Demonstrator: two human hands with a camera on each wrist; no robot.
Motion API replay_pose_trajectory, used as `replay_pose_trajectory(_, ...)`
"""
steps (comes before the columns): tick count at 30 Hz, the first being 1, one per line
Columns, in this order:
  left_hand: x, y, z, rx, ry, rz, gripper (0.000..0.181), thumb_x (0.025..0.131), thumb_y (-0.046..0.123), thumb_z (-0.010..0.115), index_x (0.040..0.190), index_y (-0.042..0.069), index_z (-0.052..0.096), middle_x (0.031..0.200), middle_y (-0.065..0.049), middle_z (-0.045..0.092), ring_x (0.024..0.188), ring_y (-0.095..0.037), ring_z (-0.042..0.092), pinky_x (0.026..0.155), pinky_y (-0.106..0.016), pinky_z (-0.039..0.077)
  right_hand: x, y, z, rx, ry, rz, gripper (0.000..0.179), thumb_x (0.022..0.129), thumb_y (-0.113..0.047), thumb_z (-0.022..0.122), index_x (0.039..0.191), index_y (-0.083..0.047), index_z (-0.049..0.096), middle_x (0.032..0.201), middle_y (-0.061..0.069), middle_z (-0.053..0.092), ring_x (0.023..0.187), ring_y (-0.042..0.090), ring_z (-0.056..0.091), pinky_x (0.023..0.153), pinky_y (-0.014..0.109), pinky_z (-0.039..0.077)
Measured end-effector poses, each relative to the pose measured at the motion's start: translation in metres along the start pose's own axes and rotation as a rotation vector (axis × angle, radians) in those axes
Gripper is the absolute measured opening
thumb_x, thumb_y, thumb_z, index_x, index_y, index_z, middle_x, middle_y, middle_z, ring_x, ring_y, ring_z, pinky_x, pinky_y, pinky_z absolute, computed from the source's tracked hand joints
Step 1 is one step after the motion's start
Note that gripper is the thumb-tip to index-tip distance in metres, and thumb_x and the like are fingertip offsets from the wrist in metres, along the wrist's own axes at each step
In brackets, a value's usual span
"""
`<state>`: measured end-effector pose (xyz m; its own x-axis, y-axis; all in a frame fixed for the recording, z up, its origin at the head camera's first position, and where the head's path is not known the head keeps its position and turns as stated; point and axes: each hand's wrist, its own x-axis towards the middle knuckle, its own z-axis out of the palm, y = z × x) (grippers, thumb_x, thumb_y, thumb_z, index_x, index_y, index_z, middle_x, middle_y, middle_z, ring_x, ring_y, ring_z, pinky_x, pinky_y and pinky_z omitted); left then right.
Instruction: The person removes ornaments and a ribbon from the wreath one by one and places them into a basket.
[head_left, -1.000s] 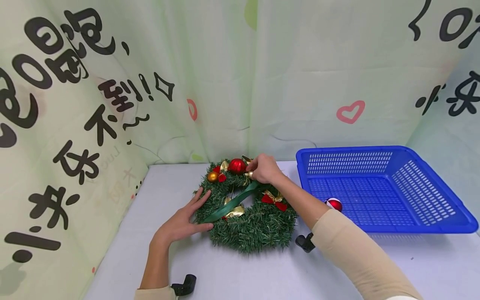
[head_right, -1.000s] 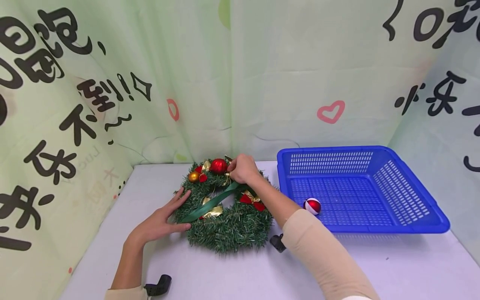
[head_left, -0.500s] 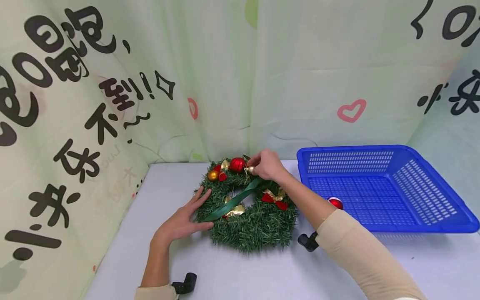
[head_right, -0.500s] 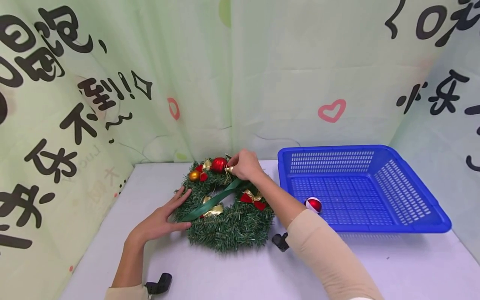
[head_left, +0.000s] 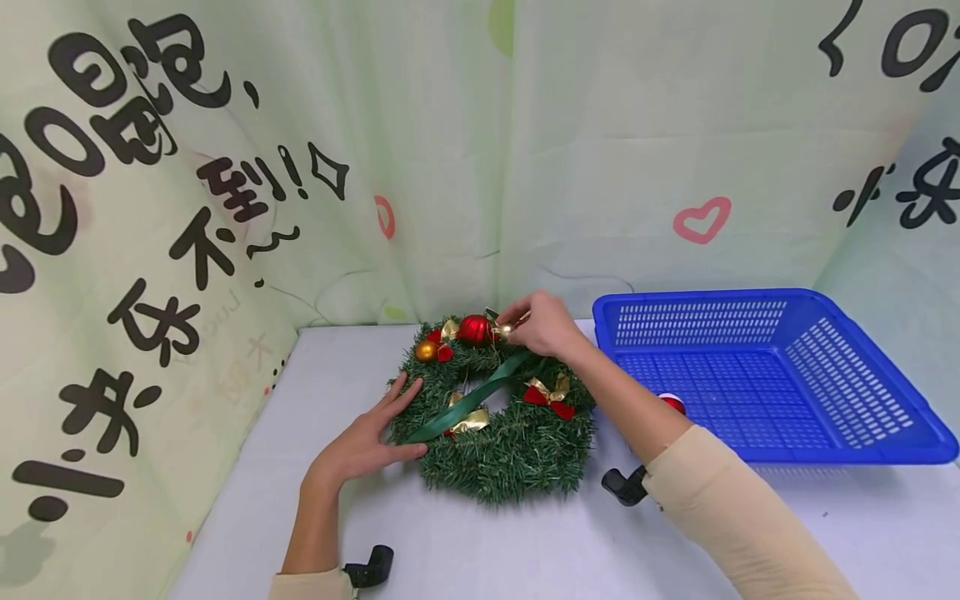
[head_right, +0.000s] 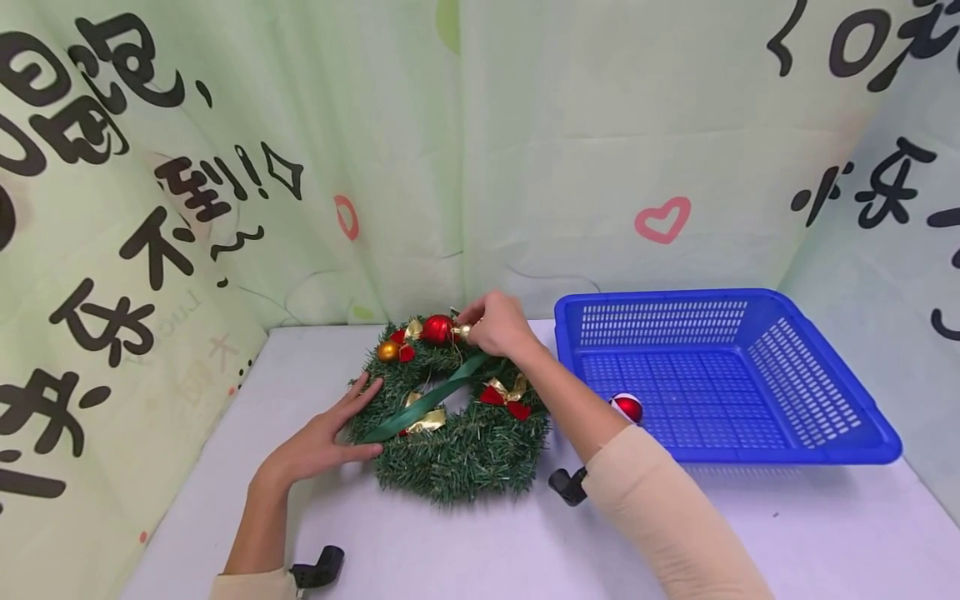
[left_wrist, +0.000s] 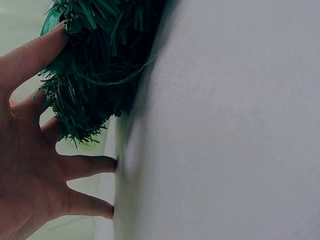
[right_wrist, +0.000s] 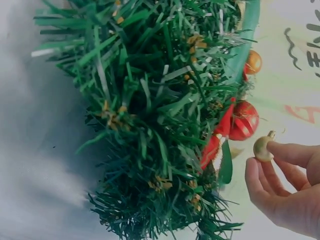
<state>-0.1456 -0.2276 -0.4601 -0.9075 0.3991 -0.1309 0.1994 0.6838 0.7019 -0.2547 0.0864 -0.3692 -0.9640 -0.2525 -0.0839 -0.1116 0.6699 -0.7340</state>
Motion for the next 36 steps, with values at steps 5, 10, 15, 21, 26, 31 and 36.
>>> replay_pose_trajectory(5, 0.000, 0.000, 0.000, -0.006, 0.000, 0.000, 0.096, 0.093, 0.048, 0.076, 0.168, 0.038, 0.017, 0.177, 0.007, -0.002, 0.160, -0.042, 0.013, 0.118, -0.073, 0.026, -0.005, -0.001, -0.005, 0.042, 0.005, -0.005, 0.027, 0.090, -0.002, 0.076, 0.115, -0.009, 0.080, 0.112, 0.012, 0.078, 0.102, 0.027, 0.074, 0.078, 0.033, 0.058)
replay_pose_trajectory(10, 0.000, 0.000, 0.000, -0.006, -0.002, 0.001, 0.096, 0.093, 0.048, 0.076, 0.168, 0.038, 0.017, 0.177, 0.007, -0.002, 0.160, -0.042, 0.013, 0.118, -0.073, 0.026, -0.012, -0.003, -0.010, 0.059, 0.003, -0.009, 0.026, 0.090, -0.003, 0.077, 0.116, -0.009, 0.080, 0.114, 0.012, 0.077, 0.105, 0.028, 0.073, 0.082, 0.036, 0.059)
replay_pose_trajectory(15, 0.000, 0.001, -0.001, -0.009, -0.001, 0.004, 0.096, 0.093, 0.049, 0.076, 0.168, 0.037, 0.017, 0.177, 0.006, -0.002, 0.160, -0.042, 0.013, 0.118, -0.074, 0.025, -0.017, -0.003, -0.013, 0.057, 0.002, -0.030, 0.027, 0.090, -0.004, 0.078, 0.116, -0.008, 0.080, 0.112, 0.012, 0.078, 0.102, 0.027, 0.074, 0.081, 0.037, 0.059)
replay_pose_trajectory(21, 0.000, 0.001, -0.001, -0.012, -0.005, 0.006, 0.097, 0.092, 0.048, 0.077, 0.168, 0.036, 0.017, 0.177, 0.006, -0.002, 0.160, -0.041, 0.012, 0.118, -0.073, 0.025, -0.025, -0.003, -0.015, 0.030, 0.005, -0.071, 0.026, 0.090, -0.005, 0.078, 0.115, -0.008, 0.080, 0.111, 0.012, 0.079, 0.102, 0.026, 0.075, 0.085, 0.040, 0.059)
replay_pose_trajectory(26, 0.000, 0.001, -0.001, -0.013, -0.005, 0.005, 0.097, 0.092, 0.048, 0.077, 0.168, 0.035, 0.018, 0.177, 0.006, -0.002, 0.160, -0.041, 0.012, 0.118, -0.073, 0.025, -0.031, -0.003, -0.015, 0.035, 0.008, -0.082, 0.024, 0.090, -0.006, 0.079, 0.114, -0.008, 0.081, 0.111, 0.013, 0.079, 0.102, 0.027, 0.075, 0.085, 0.041, 0.059)
replay_pose_trajectory(31, 0.000, 0.002, -0.001, -0.014, -0.005, 0.007, 0.097, 0.092, 0.048, 0.077, 0.168, 0.035, 0.018, 0.177, 0.006, -0.001, 0.160, -0.041, 0.013, 0.118, -0.073, 0.026, -0.038, -0.002, -0.017, 0.054, 0.005, -0.067, 0.026, 0.090, -0.006, 0.079, 0.115, -0.010, 0.080, 0.113, 0.012, 0.078, 0.103, 0.027, 0.075, 0.083, 0.039, 0.059)
replay_pose_trajectory(36, -0.001, 0.001, -0.001, -0.006, -0.001, 0.007, 0.097, 0.092, 0.049, 0.077, 0.168, 0.035, 0.018, 0.177, 0.005, -0.001, 0.160, -0.042, 0.014, 0.118, -0.073, 0.026, -0.046, 0.003, -0.021, 0.044, 0.018, -0.075, 0.026, 0.090, -0.008, 0.079, 0.115, -0.010, 0.080, 0.112, 0.011, 0.079, 0.103, 0.026, 0.074, 0.085, 0.040, 0.058)
